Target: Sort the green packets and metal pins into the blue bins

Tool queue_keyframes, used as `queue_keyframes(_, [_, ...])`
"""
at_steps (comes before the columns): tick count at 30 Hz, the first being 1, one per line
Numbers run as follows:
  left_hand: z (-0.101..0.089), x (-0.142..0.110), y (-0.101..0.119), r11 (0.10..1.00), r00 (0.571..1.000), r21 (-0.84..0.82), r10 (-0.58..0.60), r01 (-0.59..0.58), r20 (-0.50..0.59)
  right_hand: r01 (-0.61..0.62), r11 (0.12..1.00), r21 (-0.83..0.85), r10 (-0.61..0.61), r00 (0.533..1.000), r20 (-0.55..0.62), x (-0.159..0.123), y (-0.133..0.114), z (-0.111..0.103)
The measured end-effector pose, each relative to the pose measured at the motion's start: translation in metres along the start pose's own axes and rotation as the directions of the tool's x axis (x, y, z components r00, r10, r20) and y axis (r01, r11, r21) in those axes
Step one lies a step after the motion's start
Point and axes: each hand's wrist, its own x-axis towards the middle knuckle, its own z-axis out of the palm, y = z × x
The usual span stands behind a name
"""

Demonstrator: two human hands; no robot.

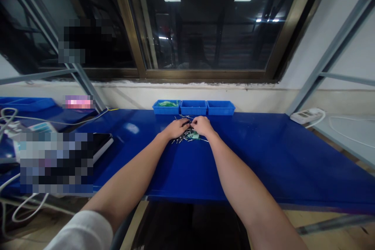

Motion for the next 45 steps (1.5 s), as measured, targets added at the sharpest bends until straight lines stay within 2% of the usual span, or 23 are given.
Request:
queue_keyframes(11, [-0.005, 0.001, 0.003, 0.992, 0.979, -0.039, 0.108, -0.116, -0.171, 0.029, 0.999, -0.017, -0.032, 0.978, -0.207, 0.002, -0.003, -0.002])
queue_keyframes(16, [-0.007, 0.002, 0.003, 0.994, 0.971, -0.065, 0.076, -0.093, -0.225, 0.078, 0.996, 0.033, -0.069, 0.977, -0.203, 0.0, -0.006, -0.004])
queue_keyframes(19, [-0.007, 0.002, 0.004, 0.995, 0.97, -0.072, 0.055, -0.075, -0.237, 0.09, 0.988, 0.126, -0.065, 0.979, -0.194, 0.0, -0.006, -0.003])
queue_keyframes(21, [-0.007, 0.002, 0.004, 0.995, 0.969, -0.075, 0.048, -0.068, -0.243, 0.089, 0.962, 0.259, -0.038, 0.98, -0.196, 0.001, -0.005, -0.002])
queue_keyframes(25, [-0.007, 0.002, 0.004, 0.995, 0.967, -0.083, 0.032, -0.054, -0.252, 0.11, 0.82, 0.562, 0.005, 0.98, -0.2, 0.004, -0.002, 0.001])
queue_keyframes(28, [-0.008, 0.001, 0.005, 0.994, 0.97, -0.097, 0.025, -0.05, -0.243, 0.111, 0.759, 0.641, 0.021, 0.981, -0.195, 0.006, -0.001, 0.001])
queue_keyframes(31, [-0.007, 0.001, 0.004, 0.991, 0.969, -0.129, 0.011, -0.044, -0.246, 0.101, 0.743, 0.662, 0.053, 0.977, -0.207, 0.006, -0.001, -0.002])
queue_keyframes(34, [-0.005, 0.001, 0.002, 0.987, 0.964, -0.16, -0.067, 0.025, -0.258, 0.099, 0.819, 0.565, 0.085, 0.953, -0.291, 0.005, 0.0, -0.006])
queue_keyframes(38, [-0.003, 0.001, -0.001, 0.98, 0.956, -0.171, -0.14, 0.097, -0.258, 0.01, 0.978, 0.207, 0.072, 0.92, -0.386, 0.005, 0.006, -0.009])
queue_keyframes(41, [-0.002, 0.002, -0.002, 0.979, 0.955, -0.166, -0.158, 0.118, -0.252, -0.088, 0.996, -0.012, 0.079, 0.935, -0.345, 0.005, 0.011, -0.009])
queue_keyframes(45, [0.0, 0.003, -0.003, 0.98, 0.958, -0.156, -0.156, 0.121, -0.239, -0.141, 0.983, -0.116, 0.11, 0.965, -0.238, 0.005, 0.014, -0.007])
